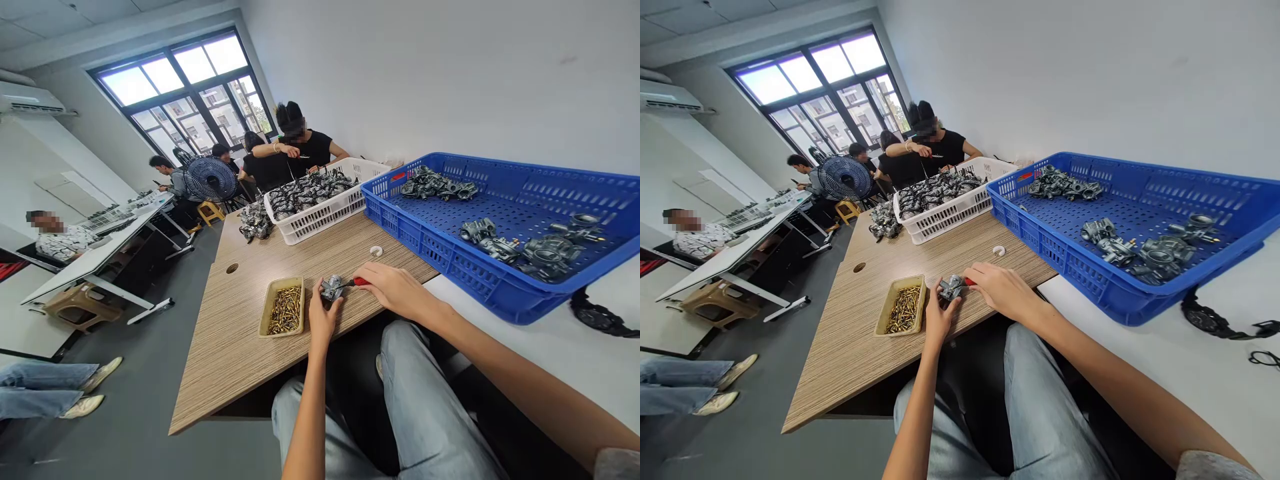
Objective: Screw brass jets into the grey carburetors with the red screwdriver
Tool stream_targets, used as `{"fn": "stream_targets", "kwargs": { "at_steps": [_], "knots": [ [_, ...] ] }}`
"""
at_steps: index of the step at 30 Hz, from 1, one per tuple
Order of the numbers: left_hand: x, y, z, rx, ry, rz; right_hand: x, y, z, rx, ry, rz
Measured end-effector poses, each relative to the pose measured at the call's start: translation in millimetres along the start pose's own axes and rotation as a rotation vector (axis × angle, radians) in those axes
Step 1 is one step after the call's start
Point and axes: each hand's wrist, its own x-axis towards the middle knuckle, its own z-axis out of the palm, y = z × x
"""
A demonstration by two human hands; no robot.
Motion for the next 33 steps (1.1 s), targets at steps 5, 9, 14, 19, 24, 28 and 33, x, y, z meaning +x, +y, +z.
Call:
{"fn": "stream_targets", "kwargs": {
  "at_steps": [5, 9, 14, 19, 24, 28, 33],
  "knots": [
    [-0.2, -3.1, 0.3, -0.019, -0.003, -0.001, -0.7, -2.6, 3.5, -0.078, 0.002, -0.021],
    [-0.4, -5.3, 0.1, -0.013, -0.010, -0.015, -1.3, -3.7, 3.6, -0.101, -0.020, -0.046],
    [-0.8, -6.1, 0.5, -0.001, 0.000, -0.011, -2.2, -3.4, -3.7, -0.093, -0.005, -0.026],
    [-1.0, -6.4, 0.7, -0.016, -0.003, -0.008, -1.9, -2.8, -3.2, -0.082, -0.007, -0.030],
    [-0.6, -6.4, 0.2, -0.015, -0.007, -0.027, -2.1, -2.3, -1.5, -0.061, -0.010, -0.033],
    [-0.7, -5.3, -0.2, -0.007, -0.005, -0.029, -2.6, -3.0, -2.9, -0.069, -0.018, -0.027],
    [-1.1, -3.1, -1.1, 0.029, -0.009, -0.019, -3.2, -4.9, -3.8, -0.074, -0.034, -0.029]
  ]
}}
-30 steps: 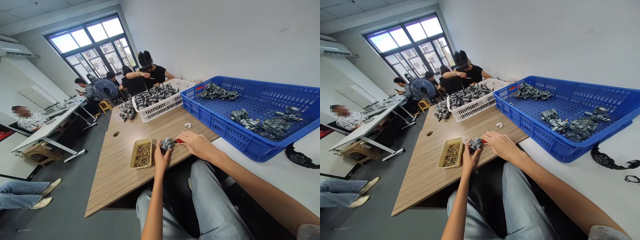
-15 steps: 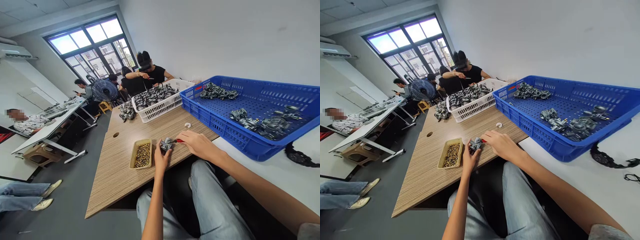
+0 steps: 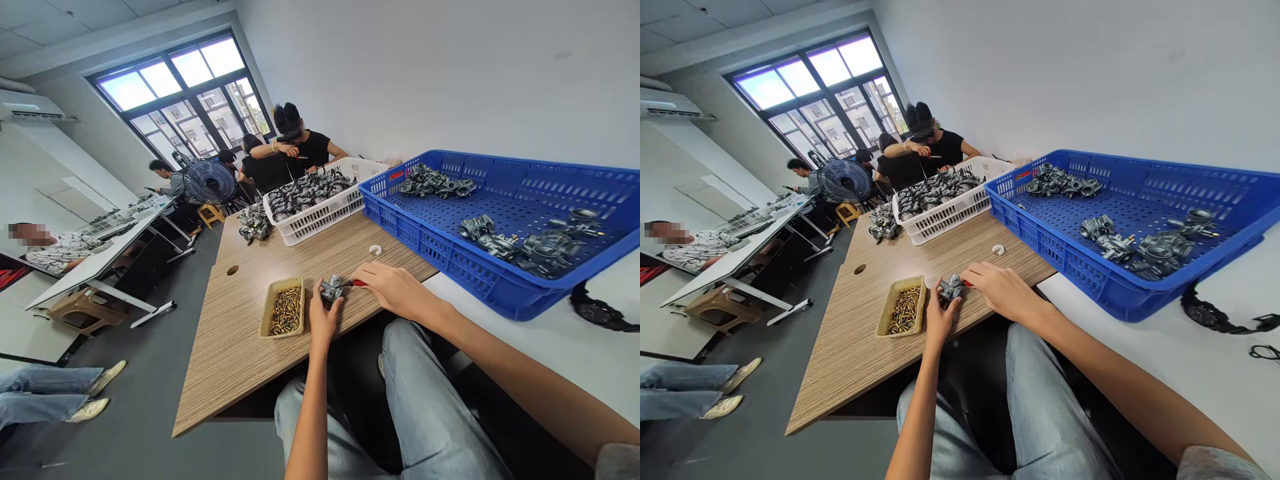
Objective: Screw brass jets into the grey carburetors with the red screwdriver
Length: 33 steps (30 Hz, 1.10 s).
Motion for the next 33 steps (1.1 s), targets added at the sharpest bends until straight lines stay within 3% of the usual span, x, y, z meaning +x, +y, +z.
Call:
{"fn": "stream_targets", "kwargs": {
  "at_steps": [33],
  "knots": [
    [-2.1, 2.0, -1.0, 0.077, -0.002, 0.030, 0.0, -3.2, -1.1, -0.009, 0.003, 0.005]
  ]
}}
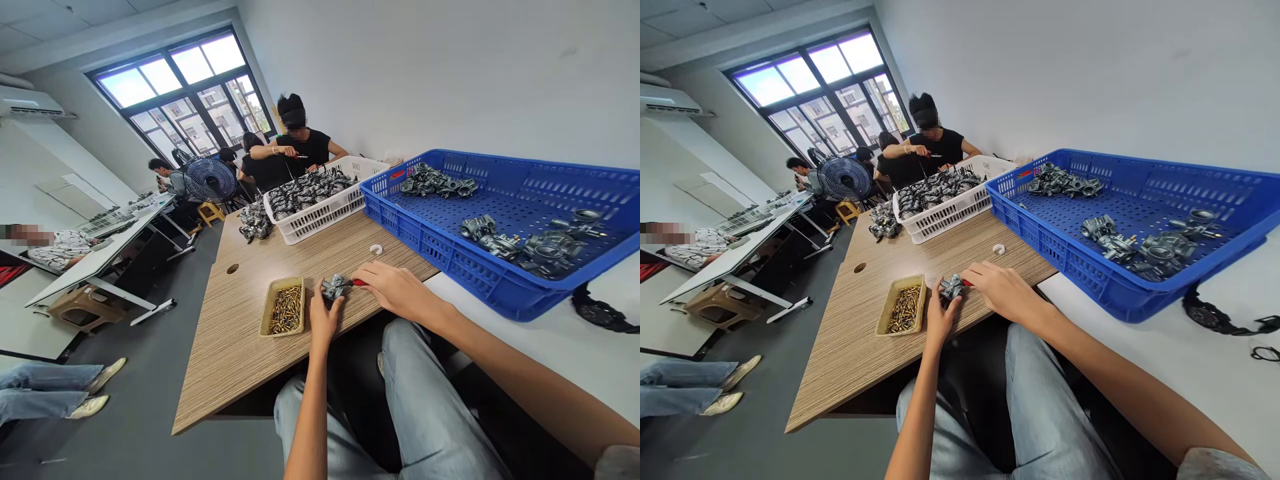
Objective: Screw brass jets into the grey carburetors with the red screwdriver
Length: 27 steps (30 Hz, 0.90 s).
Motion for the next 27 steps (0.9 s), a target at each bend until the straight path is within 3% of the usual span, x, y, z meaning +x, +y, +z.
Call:
{"fn": "stream_targets", "kwargs": {
  "at_steps": [14, 21, 27],
  "knots": [
    [0.9, 0.7, -1.4, -0.022, -0.024, 0.002, 1.3, -0.4, 2.2, 0.106, 0.004, 0.009],
    [0.9, 1.7, -1.6, -0.020, -0.024, 0.005, 1.6, -2.9, 1.5, -0.038, -0.015, 0.133],
    [1.0, 1.0, -1.6, -0.023, -0.028, 0.020, 3.9, -6.5, -0.7, -0.030, -0.024, 0.177]
  ]
}}
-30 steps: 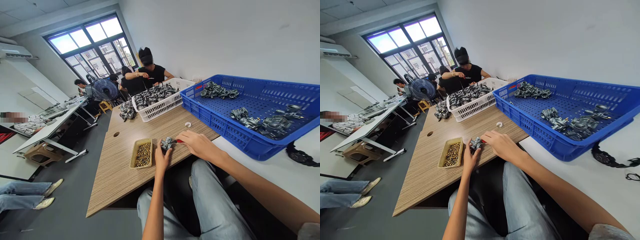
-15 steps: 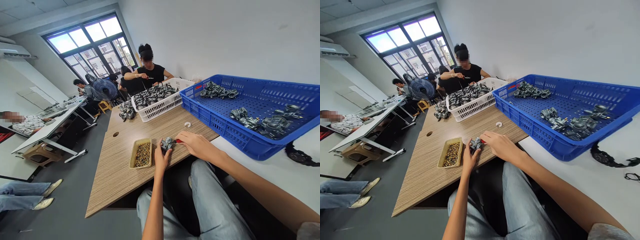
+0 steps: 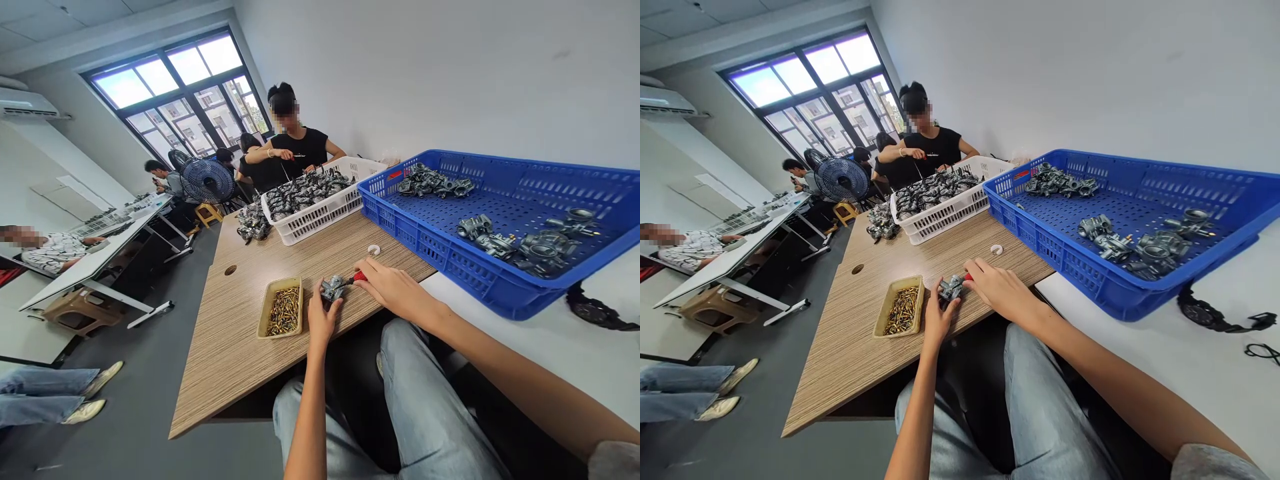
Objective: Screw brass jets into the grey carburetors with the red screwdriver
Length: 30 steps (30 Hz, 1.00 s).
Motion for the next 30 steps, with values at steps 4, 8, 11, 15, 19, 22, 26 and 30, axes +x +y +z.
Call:
{"fn": "stream_targets", "kwargs": {
  "at_steps": [4, 8, 11, 15, 19, 22, 26, 30],
  "knots": [
    [0, -1, 0.4, 0.004, 0.011, -0.013, -1, 0, 7, -0.037, 0.029, -0.090],
    [0, -1, -0.2, -0.012, 0.008, -0.006, -2, 2, 11, -0.057, 0.047, -0.159],
    [1, -1, -1.0, -0.041, -0.003, 0.016, -2, 1, 9, -0.066, 0.046, -0.116],
    [1, -2, -0.2, -0.059, 0.006, 0.023, -3, -1, 7, -0.073, 0.034, -0.043],
    [0, -4, 2.1, -0.045, 0.073, 0.027, -2, 0, 8, -0.046, 0.034, -0.039],
    [1, -6, 3.4, -0.019, 0.154, -0.001, 0, 6, 6, 0.021, 0.069, -0.013],
    [2, -7, 5.0, -0.006, 0.184, -0.040, 4, 18, 1, 0.103, 0.166, 0.096],
    [2, -5, 6.6, 0.058, 0.179, -0.046, 7, 29, -3, 0.108, 0.185, 0.167]
  ]
}}
